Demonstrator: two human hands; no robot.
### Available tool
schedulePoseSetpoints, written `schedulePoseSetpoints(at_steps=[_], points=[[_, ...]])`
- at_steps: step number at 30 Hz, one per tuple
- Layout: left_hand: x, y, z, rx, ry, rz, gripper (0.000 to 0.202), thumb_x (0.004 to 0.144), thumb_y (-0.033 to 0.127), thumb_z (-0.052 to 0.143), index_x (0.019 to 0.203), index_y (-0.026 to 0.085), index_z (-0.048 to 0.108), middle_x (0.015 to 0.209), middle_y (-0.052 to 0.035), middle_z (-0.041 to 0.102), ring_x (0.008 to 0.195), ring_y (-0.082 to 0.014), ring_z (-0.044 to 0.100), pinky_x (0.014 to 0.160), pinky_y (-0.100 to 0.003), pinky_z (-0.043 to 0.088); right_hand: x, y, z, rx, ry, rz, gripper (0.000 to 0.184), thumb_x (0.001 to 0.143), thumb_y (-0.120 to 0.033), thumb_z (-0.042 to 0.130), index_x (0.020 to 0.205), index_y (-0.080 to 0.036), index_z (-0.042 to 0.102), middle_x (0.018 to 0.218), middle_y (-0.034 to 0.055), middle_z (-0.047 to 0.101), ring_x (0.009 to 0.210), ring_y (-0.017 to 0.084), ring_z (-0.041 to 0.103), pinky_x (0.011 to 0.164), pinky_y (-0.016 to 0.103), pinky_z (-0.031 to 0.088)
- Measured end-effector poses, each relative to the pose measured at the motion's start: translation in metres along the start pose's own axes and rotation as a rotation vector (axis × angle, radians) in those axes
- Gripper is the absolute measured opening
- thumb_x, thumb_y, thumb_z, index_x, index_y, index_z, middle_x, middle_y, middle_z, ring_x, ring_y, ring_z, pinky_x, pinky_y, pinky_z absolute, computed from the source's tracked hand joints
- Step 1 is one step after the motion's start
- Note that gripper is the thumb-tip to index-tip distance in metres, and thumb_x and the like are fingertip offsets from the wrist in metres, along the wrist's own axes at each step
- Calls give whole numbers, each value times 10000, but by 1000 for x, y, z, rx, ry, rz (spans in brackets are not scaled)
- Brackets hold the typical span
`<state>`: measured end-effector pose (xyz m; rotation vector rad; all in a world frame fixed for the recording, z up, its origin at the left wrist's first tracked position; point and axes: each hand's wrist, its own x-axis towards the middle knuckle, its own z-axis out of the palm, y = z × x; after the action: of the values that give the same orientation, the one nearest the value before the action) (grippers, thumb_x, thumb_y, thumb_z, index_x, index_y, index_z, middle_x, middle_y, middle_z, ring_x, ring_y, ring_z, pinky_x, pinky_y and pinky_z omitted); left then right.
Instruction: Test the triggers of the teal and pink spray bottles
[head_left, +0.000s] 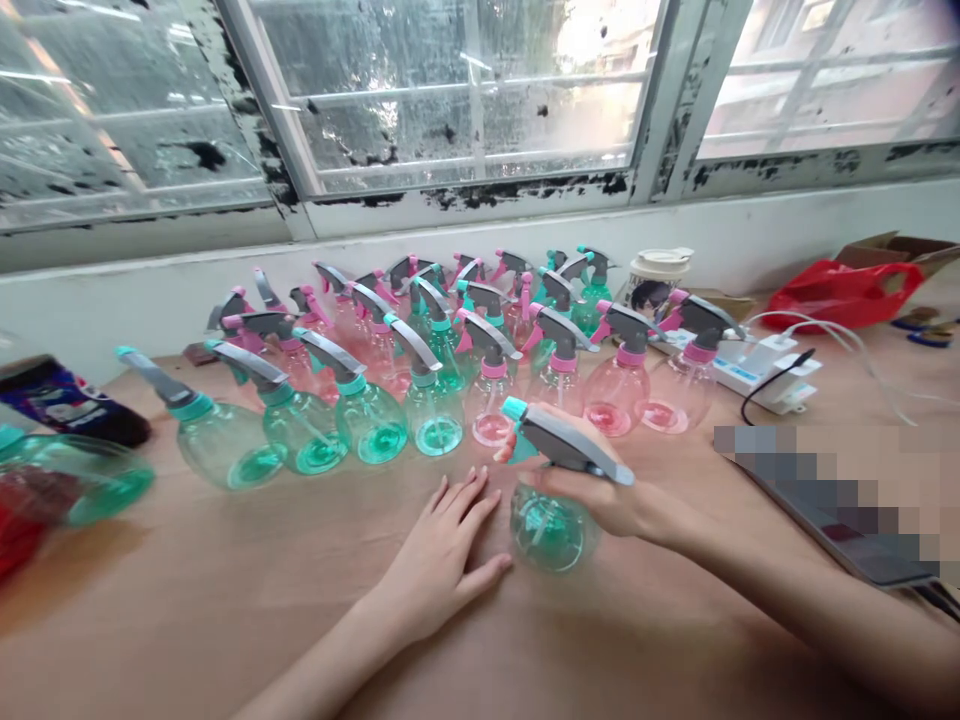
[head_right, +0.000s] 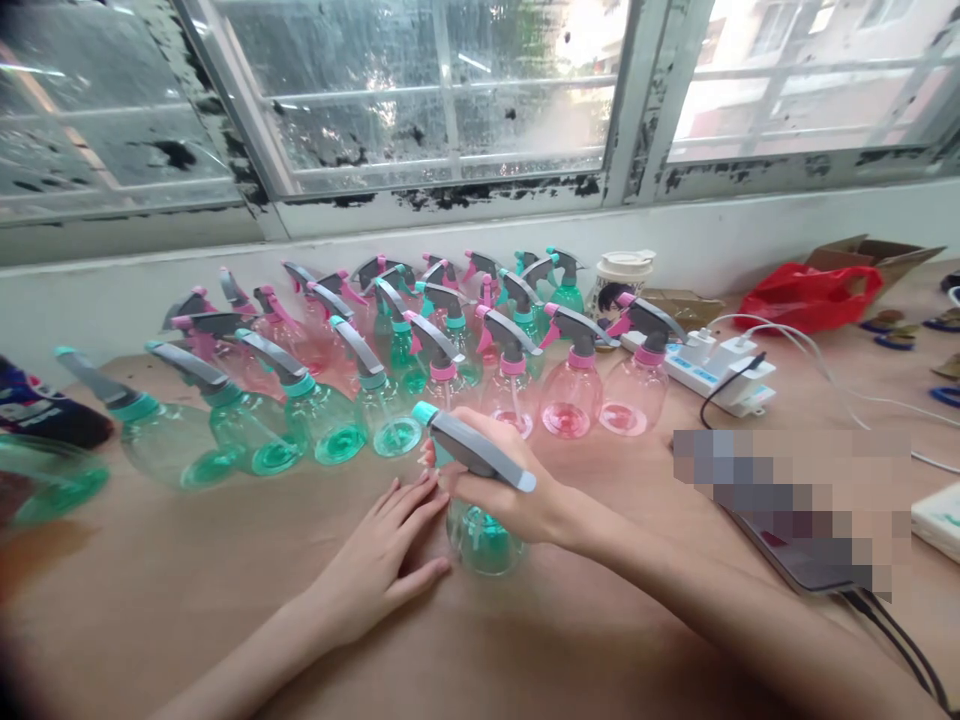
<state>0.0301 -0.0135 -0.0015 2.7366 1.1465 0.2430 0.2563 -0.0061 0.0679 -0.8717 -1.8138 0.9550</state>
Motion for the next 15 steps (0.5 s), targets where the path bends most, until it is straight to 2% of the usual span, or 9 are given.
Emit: schedulePoseSetpoints(at_steps=[6, 11, 15], points=[[1, 0, -1, -19, 15, 3, 604, 944, 473, 576, 1452, 172, 448, 1551, -153, 357, 1437, -331, 304, 1171, -567, 206, 0, 1, -2, 36, 6, -25, 116, 797, -223, 593, 912, -230, 609, 763, -6, 642, 644, 158, 597, 584, 271, 501], [0, 1, -1, -22, 18, 4, 607, 954, 471, 564, 1469, 180, 426, 1563, -141, 334, 1446, -321, 286, 1174, -561, 202, 1, -3, -1, 55, 17, -85, 229, 797, -159, 539, 986, -240, 639, 983, 8, 664, 798, 179, 640, 712, 311, 533], [0, 2, -1, -5, 2, 2, 610, 961, 476, 554, 1477, 184, 411, 1571, -141, 317, 1455, -307, 269, 1178, -552, 194, 1, -2, 1, 82, 25, -127, 275, 781, -127, 550, 1021, -223, 644, 985, 17, 658, 899, 199, 638, 802, 343, 528]])
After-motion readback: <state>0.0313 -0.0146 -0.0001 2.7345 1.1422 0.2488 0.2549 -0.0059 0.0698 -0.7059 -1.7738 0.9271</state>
